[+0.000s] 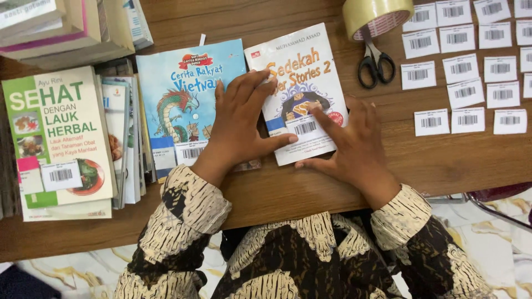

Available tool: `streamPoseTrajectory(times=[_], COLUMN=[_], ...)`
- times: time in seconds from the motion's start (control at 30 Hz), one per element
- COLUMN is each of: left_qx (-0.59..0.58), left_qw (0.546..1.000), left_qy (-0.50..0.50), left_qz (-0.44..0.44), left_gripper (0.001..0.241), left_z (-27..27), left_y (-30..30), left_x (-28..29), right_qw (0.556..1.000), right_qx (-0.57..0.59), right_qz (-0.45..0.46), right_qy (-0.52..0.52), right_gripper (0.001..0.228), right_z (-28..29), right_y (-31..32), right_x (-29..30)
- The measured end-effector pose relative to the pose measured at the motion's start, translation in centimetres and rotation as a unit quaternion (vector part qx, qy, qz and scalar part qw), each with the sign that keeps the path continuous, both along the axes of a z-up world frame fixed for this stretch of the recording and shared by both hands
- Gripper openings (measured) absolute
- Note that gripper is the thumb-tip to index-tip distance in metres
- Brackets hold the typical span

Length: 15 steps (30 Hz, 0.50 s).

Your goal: Labeling library books by attaching barcode stickers with clear tape and scissors

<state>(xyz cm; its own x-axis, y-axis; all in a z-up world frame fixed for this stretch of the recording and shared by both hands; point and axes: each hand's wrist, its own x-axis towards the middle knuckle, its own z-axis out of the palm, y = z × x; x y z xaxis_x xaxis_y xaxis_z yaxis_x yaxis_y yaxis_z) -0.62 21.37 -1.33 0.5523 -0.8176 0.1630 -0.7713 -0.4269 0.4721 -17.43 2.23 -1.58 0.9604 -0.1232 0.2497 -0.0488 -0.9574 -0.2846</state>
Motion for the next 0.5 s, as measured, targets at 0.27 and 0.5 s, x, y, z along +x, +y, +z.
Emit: streamPoseTrajectory(times=[0.27, 0.5], left_qx=[-0.076, -0.118], left_qw=[0.995, 0.987], left_qy=[-0.048, -0.079], left_qz=[0.053, 0.078], left_gripper=[0.076, 0.056], left_z=[0.0, 0.2], left_y=[-2.1, -2.7], left_x=[0.4, -0.1], right_qw=[0.999, 0.998], right_qx=[-0.023, -0.052], right_qz=[-0.023, -0.02], right_qy=[0.017, 0.018], right_gripper=[0.12, 0.135], right_z=[0.4, -0.2], right_y=[0.0, -0.7], right_x=[0.4, 0.6])
